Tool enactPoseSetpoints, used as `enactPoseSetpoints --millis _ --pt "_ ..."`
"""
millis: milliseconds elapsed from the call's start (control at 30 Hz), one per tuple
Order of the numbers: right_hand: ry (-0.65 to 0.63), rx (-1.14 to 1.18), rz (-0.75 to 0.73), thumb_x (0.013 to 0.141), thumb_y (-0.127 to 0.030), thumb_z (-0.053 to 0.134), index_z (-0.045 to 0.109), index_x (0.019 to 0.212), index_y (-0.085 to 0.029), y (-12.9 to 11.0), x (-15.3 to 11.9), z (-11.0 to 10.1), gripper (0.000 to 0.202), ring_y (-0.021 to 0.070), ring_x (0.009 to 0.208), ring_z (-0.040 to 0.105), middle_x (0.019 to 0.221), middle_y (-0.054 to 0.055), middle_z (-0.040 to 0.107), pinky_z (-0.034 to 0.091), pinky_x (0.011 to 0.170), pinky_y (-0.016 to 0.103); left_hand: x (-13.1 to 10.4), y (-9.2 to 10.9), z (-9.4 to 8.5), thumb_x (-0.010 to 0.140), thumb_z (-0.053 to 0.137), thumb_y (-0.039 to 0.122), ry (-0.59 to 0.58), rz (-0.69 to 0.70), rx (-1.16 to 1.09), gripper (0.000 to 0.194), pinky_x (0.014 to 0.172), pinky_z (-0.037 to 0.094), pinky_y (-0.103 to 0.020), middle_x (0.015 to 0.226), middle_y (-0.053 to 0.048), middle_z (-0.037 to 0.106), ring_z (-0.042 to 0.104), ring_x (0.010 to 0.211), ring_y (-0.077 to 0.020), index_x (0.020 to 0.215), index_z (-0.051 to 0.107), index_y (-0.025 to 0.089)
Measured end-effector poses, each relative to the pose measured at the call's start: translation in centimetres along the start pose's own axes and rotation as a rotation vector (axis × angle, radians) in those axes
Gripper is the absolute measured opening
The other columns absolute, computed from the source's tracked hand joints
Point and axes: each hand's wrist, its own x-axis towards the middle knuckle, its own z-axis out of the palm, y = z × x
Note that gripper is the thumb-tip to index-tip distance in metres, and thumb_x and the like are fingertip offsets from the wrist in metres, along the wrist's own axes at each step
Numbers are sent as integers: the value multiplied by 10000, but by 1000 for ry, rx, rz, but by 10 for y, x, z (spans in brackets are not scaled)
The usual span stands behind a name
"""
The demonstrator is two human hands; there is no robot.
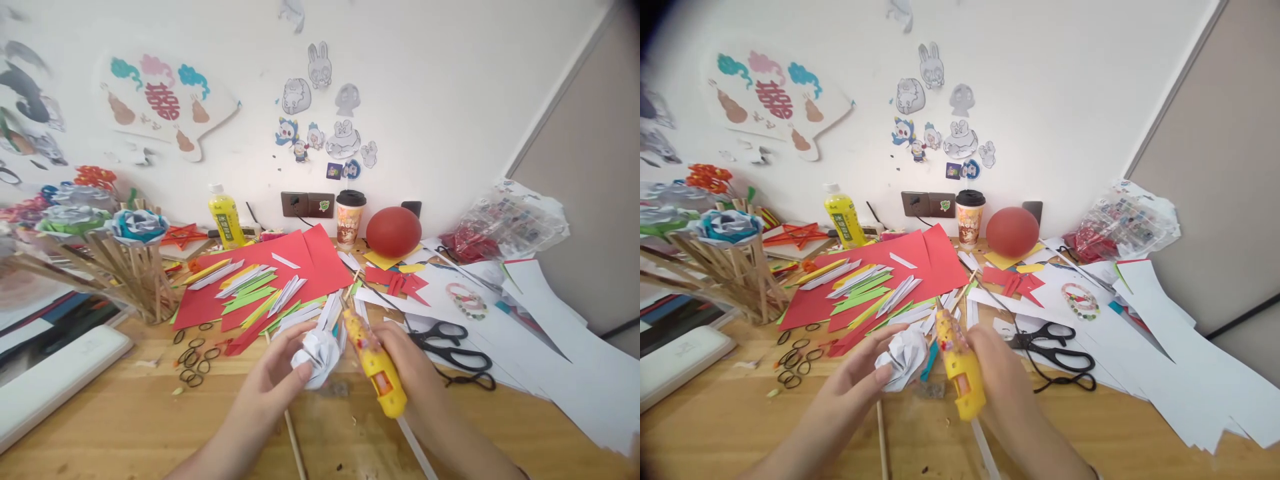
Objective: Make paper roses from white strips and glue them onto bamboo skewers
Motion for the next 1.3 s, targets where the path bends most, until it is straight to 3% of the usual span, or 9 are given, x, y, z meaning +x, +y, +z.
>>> enactPoseSetpoints --millis 167,333,433,600,667,767,900,1033,1300 --pt "-226 -334 92 696 -58 534 586 715 -193 15 0 -4 146 219 710 589 775 57 579 477 601 320 5 5 -7 737 691 339 -15 148 117 445 798 488 -304 1036 -76 666 608 965 -238 1152 568 238" --pt "-345 -52 71 632 -8 548 606 1013 -287 18 -5 -11 476 216 920 622 1013 41 591 534 754 330 2 -10 -8 747 670 270 17 342 311 421 890 455 -317 1116 -104 625 562 1063 -252 1148 552 225" --pt "-313 77 78 660 14 515 577 1081 -292 9 -4 -17 523 211 1078 571 1186 41 555 475 919 363 -2 -18 -7 731 645 165 31 498 558 442 928 431 -318 1156 -100 616 555 1081 -255 1160 561 231" --pt "-365 349 110 706 -224 717 465 1257 -286 -15 -1 -15 609 217 1083 557 1262 53 530 455 947 383 -3 -17 -9 731 624 104 -187 652 811 576 940 438 -354 1206 -85 614 561 1103 -273 1263 502 288" --pt "-349 323 78 678 -257 754 519 1212 -277 -19 -1 -11 584 230 1100 543 1231 52 556 442 955 389 -2 -17 -11 743 619 99 -252 681 867 630 959 430 -369 1238 -83 594 544 1136 -272 1309 445 314" --pt "-308 288 40 685 -277 755 582 1135 -256 -19 -1 -7 482 224 1070 557 1158 56 601 455 929 367 -1 -22 -15 733 645 120 -204 703 875 691 951 448 -361 1255 -66 570 554 1115 -245 1331 383 346" --pt "-271 328 30 691 -327 748 589 1138 -246 -14 -2 -4 481 218 1047 570 1140 66 608 475 903 348 0 -27 -18 694 728 256 -124 607 803 726 905 496 -341 1227 -59 583 600 1037 -222 1316 364 345" --pt "-235 383 76 690 -406 736 595 1134 -242 -13 -5 0 494 225 1049 571 1135 79 606 489 890 352 1 -26 -17 684 741 309 -153 516 755 657 892 516 -324 1187 -71 617 608 1059 -230 1258 421 305" --pt "-201 344 -19 720 -455 694 601 1124 -242 -14 -7 1 466 212 1028 587 1103 83 626 524 830 306 2 -25 -17 744 680 357 -148 705 884 562 881 518 -290 1166 -63 625 608 1049 -209 1248 440 301"
